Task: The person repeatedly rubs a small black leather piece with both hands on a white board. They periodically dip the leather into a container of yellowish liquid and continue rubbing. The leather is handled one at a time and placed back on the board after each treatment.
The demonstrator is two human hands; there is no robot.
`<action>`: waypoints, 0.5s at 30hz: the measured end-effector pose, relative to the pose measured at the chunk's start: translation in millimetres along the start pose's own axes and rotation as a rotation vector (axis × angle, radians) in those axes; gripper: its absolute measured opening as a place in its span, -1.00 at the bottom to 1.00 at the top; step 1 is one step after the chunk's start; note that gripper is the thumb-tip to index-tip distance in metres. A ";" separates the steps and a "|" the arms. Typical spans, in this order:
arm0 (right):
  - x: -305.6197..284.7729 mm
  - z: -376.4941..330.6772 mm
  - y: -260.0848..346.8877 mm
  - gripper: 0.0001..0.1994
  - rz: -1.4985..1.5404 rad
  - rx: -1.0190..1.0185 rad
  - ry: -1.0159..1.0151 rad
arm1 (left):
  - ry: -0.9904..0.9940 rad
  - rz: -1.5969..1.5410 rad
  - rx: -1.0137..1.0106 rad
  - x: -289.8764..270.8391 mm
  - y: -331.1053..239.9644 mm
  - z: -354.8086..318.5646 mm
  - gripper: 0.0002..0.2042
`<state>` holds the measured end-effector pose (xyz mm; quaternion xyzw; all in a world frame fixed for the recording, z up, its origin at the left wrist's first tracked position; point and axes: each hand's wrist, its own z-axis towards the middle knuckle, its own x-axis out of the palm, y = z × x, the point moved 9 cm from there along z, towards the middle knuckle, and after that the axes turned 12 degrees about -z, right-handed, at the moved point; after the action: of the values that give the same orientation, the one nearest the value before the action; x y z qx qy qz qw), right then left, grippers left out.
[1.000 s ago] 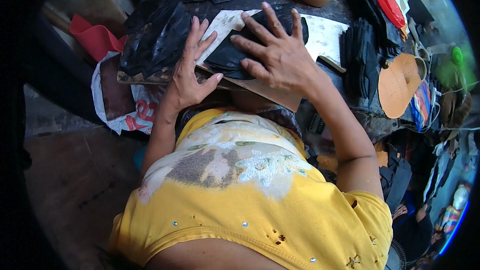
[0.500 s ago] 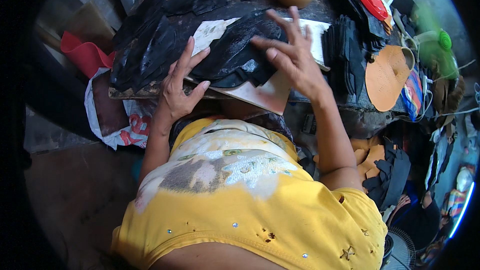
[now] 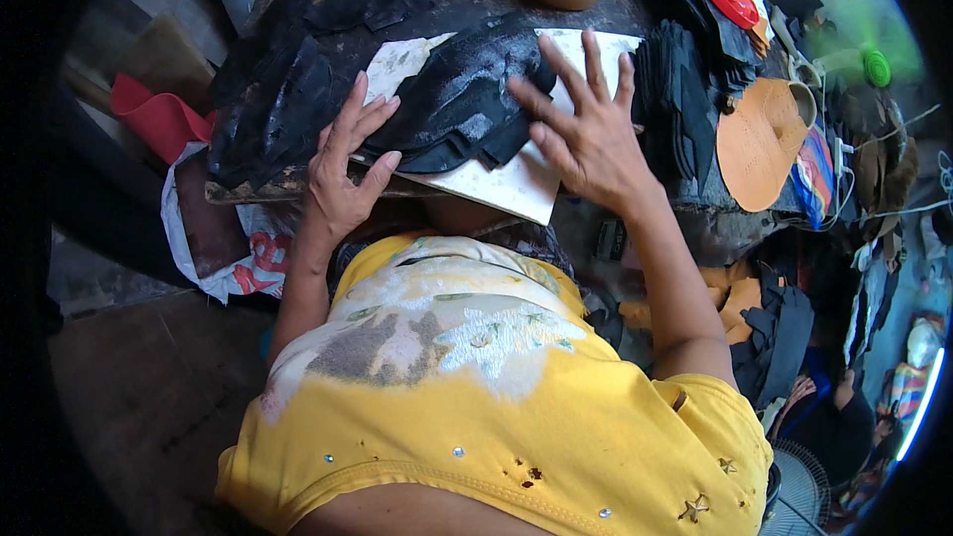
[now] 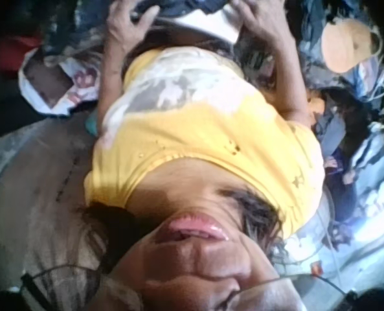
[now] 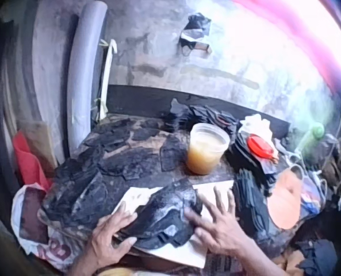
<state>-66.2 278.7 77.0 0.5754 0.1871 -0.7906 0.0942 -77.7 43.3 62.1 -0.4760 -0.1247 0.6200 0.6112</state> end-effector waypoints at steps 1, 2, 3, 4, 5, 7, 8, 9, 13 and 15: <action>4.6 6.8 -9.8 -0.48 -0.077 0.060 -0.021 | 0.003 0.003 -0.007 1.0 0.0 -0.2 -0.20; 11.7 13.4 -16.7 -0.46 -0.103 0.090 -0.008 | 0.004 0.004 -0.019 1.4 0.1 -0.4 -0.20; 17.9 21.1 -18.7 -0.46 -0.126 0.088 -0.013 | 0.001 0.007 -0.030 1.1 0.2 -0.3 -0.20; 22.8 27.1 -19.4 -0.45 -0.152 0.083 -0.015 | 0.002 0.012 -0.030 1.1 -0.9 -0.1 -0.21; 25.0 30.5 -17.6 -0.46 -0.129 0.055 -0.023 | 0.003 0.017 -0.033 0.8 -2.0 -0.6 -0.21; 23.9 31.4 -12.3 -0.47 -0.091 0.004 -0.038 | 0.006 0.014 -0.029 -1.2 -3.8 -0.9 -0.23; 25.6 28.6 -11.3 -0.48 -0.040 -0.003 0.010 | 0.007 0.004 -0.021 -2.0 -4.5 -0.8 -0.24; 23.3 22.4 -9.4 -0.49 0.006 -0.012 0.030 | 0.011 -0.008 -0.013 -2.5 -4.7 -0.7 -0.25; 10.7 -6.8 -7.7 -0.55 0.132 -0.013 0.060 | -0.003 -0.032 0.034 -4.1 -5.3 -0.5 -0.28; 6.4 -13.9 -11.8 -0.55 0.143 0.059 0.017 | -0.004 -0.032 0.035 -3.4 -5.2 -1.0 -0.28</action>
<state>-60.4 295.5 69.4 0.5967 0.1232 -0.7819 0.1318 -74.3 41.0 66.9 -0.4620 -0.1225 0.6131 0.6290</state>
